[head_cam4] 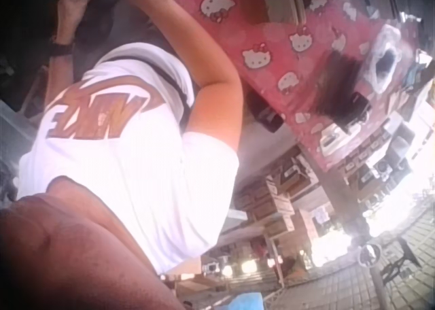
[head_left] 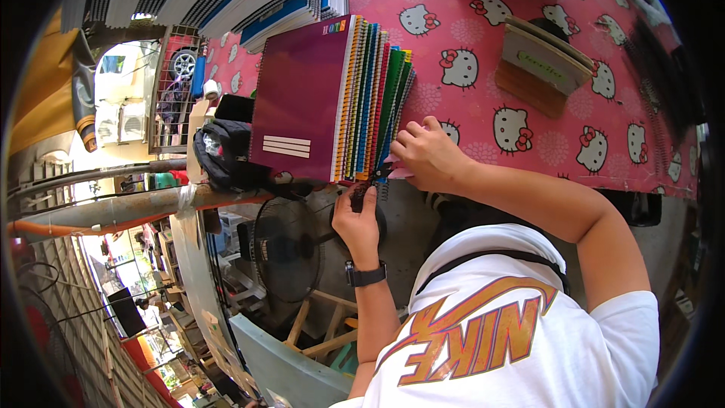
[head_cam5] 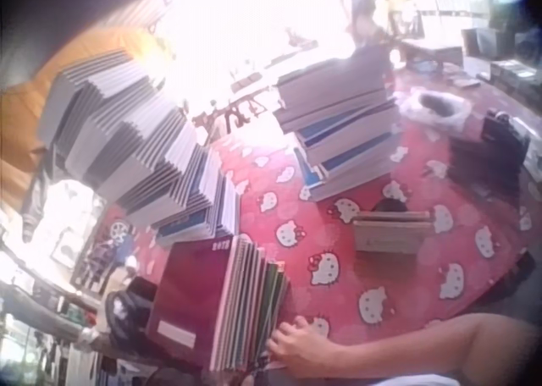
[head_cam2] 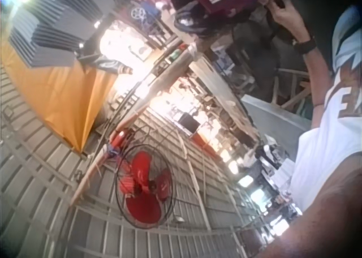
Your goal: The person organizes and stacks several wire-bound notebooks by hand on a table, occasionally using a small tool to adjust the coils or binders. The person aligns the notebooks, stacks them onto larger piles, and handles a variety of notebook colors and styles.
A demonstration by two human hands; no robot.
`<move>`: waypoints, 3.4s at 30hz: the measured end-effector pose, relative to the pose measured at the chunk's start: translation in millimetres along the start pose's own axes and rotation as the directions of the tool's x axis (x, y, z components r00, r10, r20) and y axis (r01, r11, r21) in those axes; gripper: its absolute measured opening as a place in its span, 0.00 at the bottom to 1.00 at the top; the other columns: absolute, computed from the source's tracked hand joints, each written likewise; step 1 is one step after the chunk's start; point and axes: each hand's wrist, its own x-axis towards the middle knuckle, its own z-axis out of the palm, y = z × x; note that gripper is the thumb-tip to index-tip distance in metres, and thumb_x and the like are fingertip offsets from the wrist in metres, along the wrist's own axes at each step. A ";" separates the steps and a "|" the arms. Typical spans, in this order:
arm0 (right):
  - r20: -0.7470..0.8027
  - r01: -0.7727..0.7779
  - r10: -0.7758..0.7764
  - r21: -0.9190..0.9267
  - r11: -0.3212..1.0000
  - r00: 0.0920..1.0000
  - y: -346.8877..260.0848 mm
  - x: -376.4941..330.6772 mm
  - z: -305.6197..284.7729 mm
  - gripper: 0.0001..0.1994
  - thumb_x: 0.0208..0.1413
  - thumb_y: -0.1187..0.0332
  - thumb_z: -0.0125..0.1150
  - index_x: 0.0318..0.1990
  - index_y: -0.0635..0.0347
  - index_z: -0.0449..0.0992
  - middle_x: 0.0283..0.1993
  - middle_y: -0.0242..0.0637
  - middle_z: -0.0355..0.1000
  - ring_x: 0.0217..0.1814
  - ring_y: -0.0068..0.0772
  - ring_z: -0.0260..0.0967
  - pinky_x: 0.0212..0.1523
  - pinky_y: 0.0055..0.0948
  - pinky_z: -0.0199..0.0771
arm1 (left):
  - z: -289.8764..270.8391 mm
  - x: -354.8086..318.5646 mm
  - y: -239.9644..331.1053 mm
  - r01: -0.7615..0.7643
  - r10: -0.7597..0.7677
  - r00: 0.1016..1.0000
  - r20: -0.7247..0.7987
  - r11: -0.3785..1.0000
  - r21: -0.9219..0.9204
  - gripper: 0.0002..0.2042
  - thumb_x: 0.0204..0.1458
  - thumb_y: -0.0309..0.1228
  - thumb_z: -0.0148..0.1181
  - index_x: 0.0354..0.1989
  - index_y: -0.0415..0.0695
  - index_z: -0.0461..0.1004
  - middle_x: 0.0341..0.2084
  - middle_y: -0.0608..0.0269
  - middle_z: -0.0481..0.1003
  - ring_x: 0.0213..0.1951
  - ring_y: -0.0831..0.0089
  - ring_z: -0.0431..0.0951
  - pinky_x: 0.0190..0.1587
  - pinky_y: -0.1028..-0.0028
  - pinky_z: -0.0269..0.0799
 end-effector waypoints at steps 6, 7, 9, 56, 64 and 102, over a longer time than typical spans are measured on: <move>0.079 -0.011 0.007 0.055 0.998 0.997 3.7 -1.5 5.6 0.15 0.47 0.53 0.60 0.29 0.57 0.74 0.27 0.37 0.72 0.32 0.38 0.71 0.36 0.35 0.65 | -1.3 -0.9 3.4 -0.010 0.010 1.000 -0.012 1.000 0.024 0.12 0.48 0.31 0.64 0.35 0.35 0.75 0.25 0.65 0.74 0.21 0.81 0.68 0.20 0.80 0.64; 0.107 -0.026 0.016 0.091 0.995 0.994 4.4 -0.8 6.1 0.16 0.47 0.52 0.59 0.28 0.57 0.74 0.27 0.38 0.72 0.31 0.40 0.72 0.35 0.35 0.67 | -1.4 -0.9 3.0 0.011 -0.010 1.000 -0.007 1.000 0.025 0.12 0.48 0.31 0.64 0.36 0.35 0.75 0.25 0.64 0.74 0.21 0.81 0.68 0.20 0.80 0.63; 0.148 -0.054 0.032 0.144 0.988 0.988 5.6 -0.2 6.8 0.16 0.48 0.52 0.59 0.28 0.57 0.74 0.27 0.39 0.72 0.32 0.41 0.72 0.35 0.36 0.67 | -1.5 -0.7 5.6 -0.002 0.002 1.000 -0.008 0.999 0.054 0.12 0.49 0.32 0.63 0.36 0.34 0.75 0.26 0.62 0.74 0.23 0.78 0.70 0.22 0.78 0.66; 0.082 -0.311 0.300 0.272 0.911 0.950 -21.0 -36.5 32.8 0.17 0.41 0.55 0.64 0.34 0.56 0.73 0.35 0.37 0.68 0.45 0.39 0.63 0.45 0.45 0.60 | -9.8 -13.4 -23.8 0.413 -0.365 0.906 0.213 0.871 -0.267 0.13 0.52 0.33 0.59 0.40 0.36 0.73 0.32 0.66 0.75 0.33 0.77 0.71 0.39 0.79 0.66; -0.047 -0.088 0.092 0.071 0.994 0.995 -11.7 -22.5 18.2 0.17 0.39 0.57 0.65 0.34 0.57 0.72 0.34 0.36 0.67 0.43 0.38 0.64 0.45 0.39 0.59 | -8.4 -11.2 -28.5 0.236 -0.214 0.966 0.148 0.959 -0.155 0.12 0.53 0.34 0.59 0.39 0.38 0.73 0.26 0.68 0.72 0.28 0.81 0.66 0.32 0.80 0.59; -0.021 -0.024 0.023 -0.033 0.999 0.999 14.7 -3.0 16.0 0.15 0.40 0.58 0.62 0.32 0.58 0.73 0.31 0.35 0.70 0.39 0.35 0.67 0.42 0.36 0.61 | 40.9 -14.7 7.1 0.256 -0.268 0.936 -0.229 0.963 -0.083 0.20 0.45 0.36 0.67 0.37 0.29 0.73 0.30 0.57 0.76 0.31 0.69 0.70 0.39 0.71 0.66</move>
